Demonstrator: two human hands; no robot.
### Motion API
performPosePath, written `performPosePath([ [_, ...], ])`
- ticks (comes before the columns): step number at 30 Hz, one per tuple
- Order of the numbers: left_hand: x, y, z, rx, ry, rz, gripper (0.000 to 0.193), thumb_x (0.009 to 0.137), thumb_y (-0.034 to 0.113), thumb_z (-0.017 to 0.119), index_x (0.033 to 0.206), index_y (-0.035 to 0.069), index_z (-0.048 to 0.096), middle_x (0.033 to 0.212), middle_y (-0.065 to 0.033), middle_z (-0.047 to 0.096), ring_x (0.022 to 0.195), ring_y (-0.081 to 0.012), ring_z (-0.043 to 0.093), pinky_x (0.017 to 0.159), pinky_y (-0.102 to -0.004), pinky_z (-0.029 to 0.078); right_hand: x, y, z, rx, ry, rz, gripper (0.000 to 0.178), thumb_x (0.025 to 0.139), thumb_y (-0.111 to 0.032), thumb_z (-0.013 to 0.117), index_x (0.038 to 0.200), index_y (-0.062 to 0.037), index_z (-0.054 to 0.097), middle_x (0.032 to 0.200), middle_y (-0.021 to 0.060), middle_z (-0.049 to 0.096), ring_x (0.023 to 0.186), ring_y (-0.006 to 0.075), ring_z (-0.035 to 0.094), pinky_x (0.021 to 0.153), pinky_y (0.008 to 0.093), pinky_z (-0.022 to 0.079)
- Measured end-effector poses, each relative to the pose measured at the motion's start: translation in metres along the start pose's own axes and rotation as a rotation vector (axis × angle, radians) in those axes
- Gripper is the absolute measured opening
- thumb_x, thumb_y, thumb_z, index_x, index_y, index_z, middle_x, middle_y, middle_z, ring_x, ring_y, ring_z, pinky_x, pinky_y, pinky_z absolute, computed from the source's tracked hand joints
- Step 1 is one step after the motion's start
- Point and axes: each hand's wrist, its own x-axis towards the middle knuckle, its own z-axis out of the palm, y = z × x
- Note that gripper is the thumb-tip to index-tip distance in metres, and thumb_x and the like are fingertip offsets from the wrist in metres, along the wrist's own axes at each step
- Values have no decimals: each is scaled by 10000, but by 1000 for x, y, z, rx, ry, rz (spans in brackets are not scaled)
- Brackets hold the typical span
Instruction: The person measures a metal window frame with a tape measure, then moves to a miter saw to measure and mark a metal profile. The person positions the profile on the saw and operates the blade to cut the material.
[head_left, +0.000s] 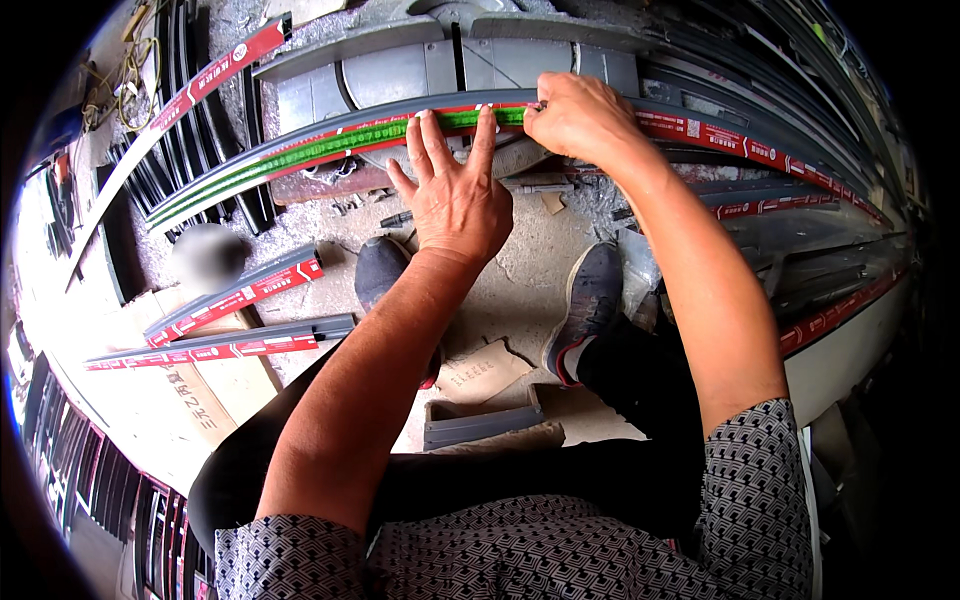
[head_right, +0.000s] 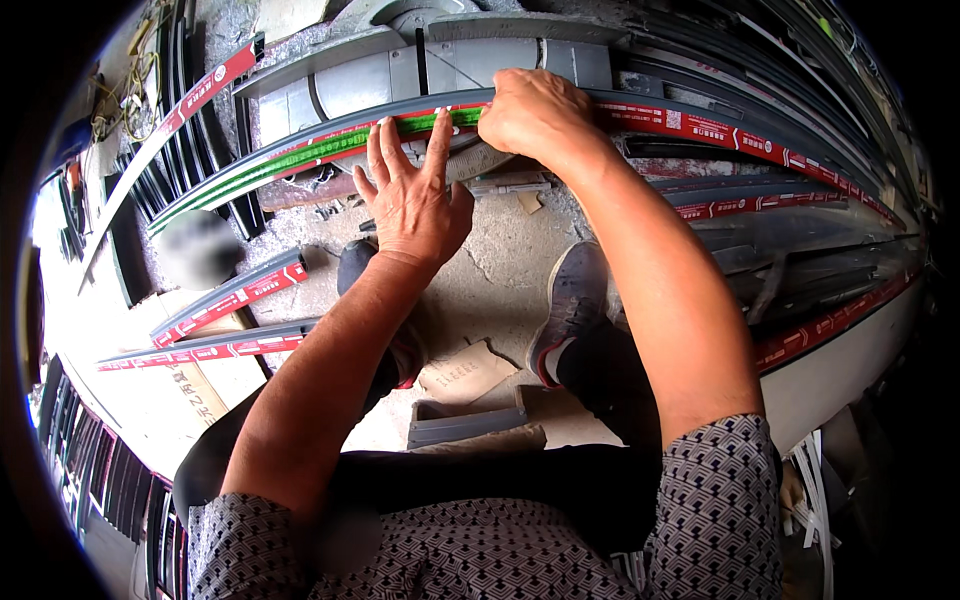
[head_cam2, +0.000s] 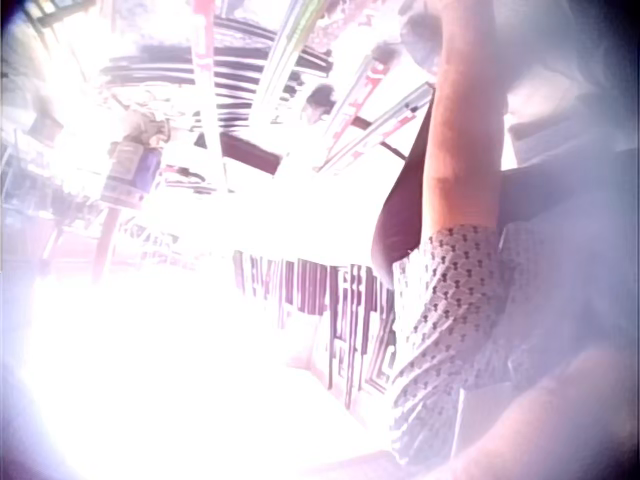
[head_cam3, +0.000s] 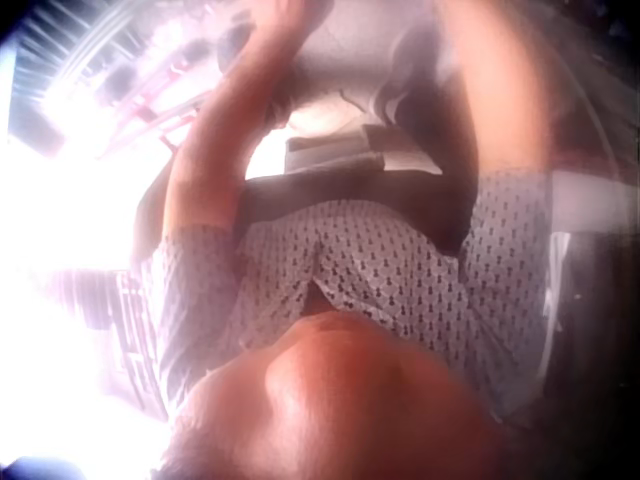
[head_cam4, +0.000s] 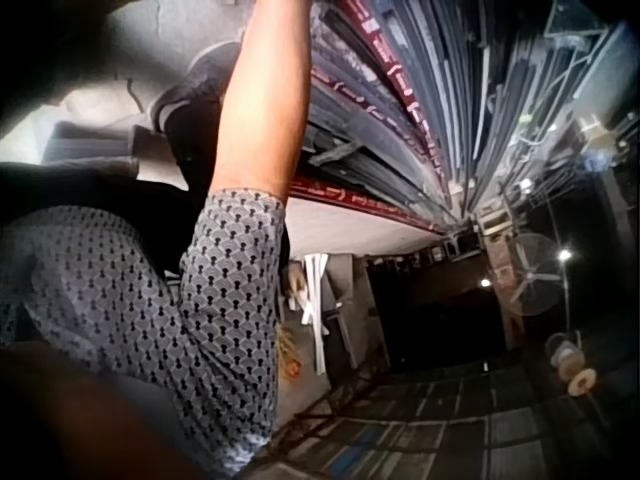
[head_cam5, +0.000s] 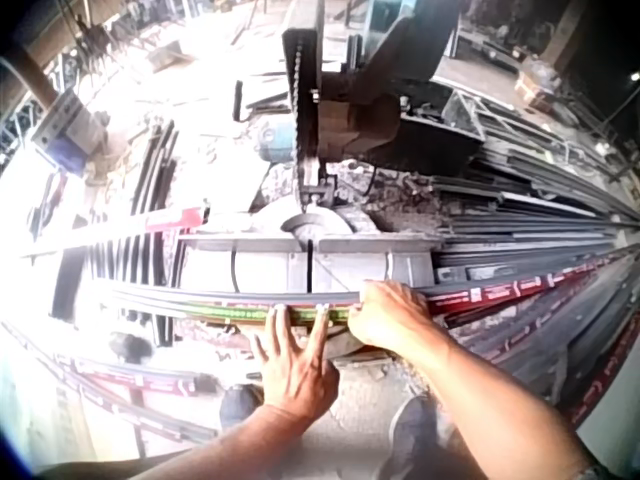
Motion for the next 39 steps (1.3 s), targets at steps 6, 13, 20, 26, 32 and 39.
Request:
performPosePath([
  [6, 1, 0, 5, -18, 19, -5, 879, 795, 256, 684, 1595, 299, 321, 1583, -331, 199, 1484, -521, 192, 1115, -742, 222, -1, -1, -5, 1, -10, -23, 384, 885, -304, 643, 1157, -41, 714, 1184, 227, 708, 1156, 414, 661, 990, 484, 522],
  [13, 4, -1, 6, 5, 20, 15, 860, 801, 251, 668, 1590, 286, 329, 1571, -349, 236, 1468, -531, 223, 1132, -709, 226, 6, 7, 5, -8, 57, -44, 391, 877, -370, 684, 1090, -43, 716, 1111, 227, 720, 1084, 425, 678, 928, 476, 536],
  [20, 6, -2, 9, -46, 42, 19, 821, 811, 232, 646, 1579, 242, 357, 1566, -364, 245, 1467, -538, 222, 1155, -659, 234, 7, 7, 3, 2, 26, -50, 428, 860, -380, 698, 1107, -31, 712, 1106, 235, 718, 1089, 422, 679, 933, 459, 536],
  [26, 7, -1, 6, -103, 71, 37, 782, 808, 176, 619, 1553, 202, 385, 1545, -394, 266, 1465, -549, 222, 1143, -677, 244, 10, 6, -2, -4, -34, -48, 442, 841, -380, 707, 1108, -27, 713, 1110, 252, 714, 1098, 430, 674, 938, 452, 534],
  [32, 7, 0, 5, -98, 93, 56, 776, 797, 165, 634, 1536, 196, 402, 1530, -406, 273, 1448, -559, 236, 1129, -663, 271, 13, 9, 0, 8, -12, -51, 436, 818, -376, 712, 1077, -26, 718, 1094, 253, 716, 1098, 425, 675, 929, 449, 536],
  [39, 7, -1, 7, -96, 97, 67, 775, 798, 168, 644, 1536, 206, 408, 1526, -417, 268, 1445, -568, 234, 1108, -660, 301, 13, 9, -2, 6, -20, -68, 414, 794, -371, 715, 1033, -33, 714, 1061, 249, 721, 1063, 420, 686, 897, 448, 539],
])
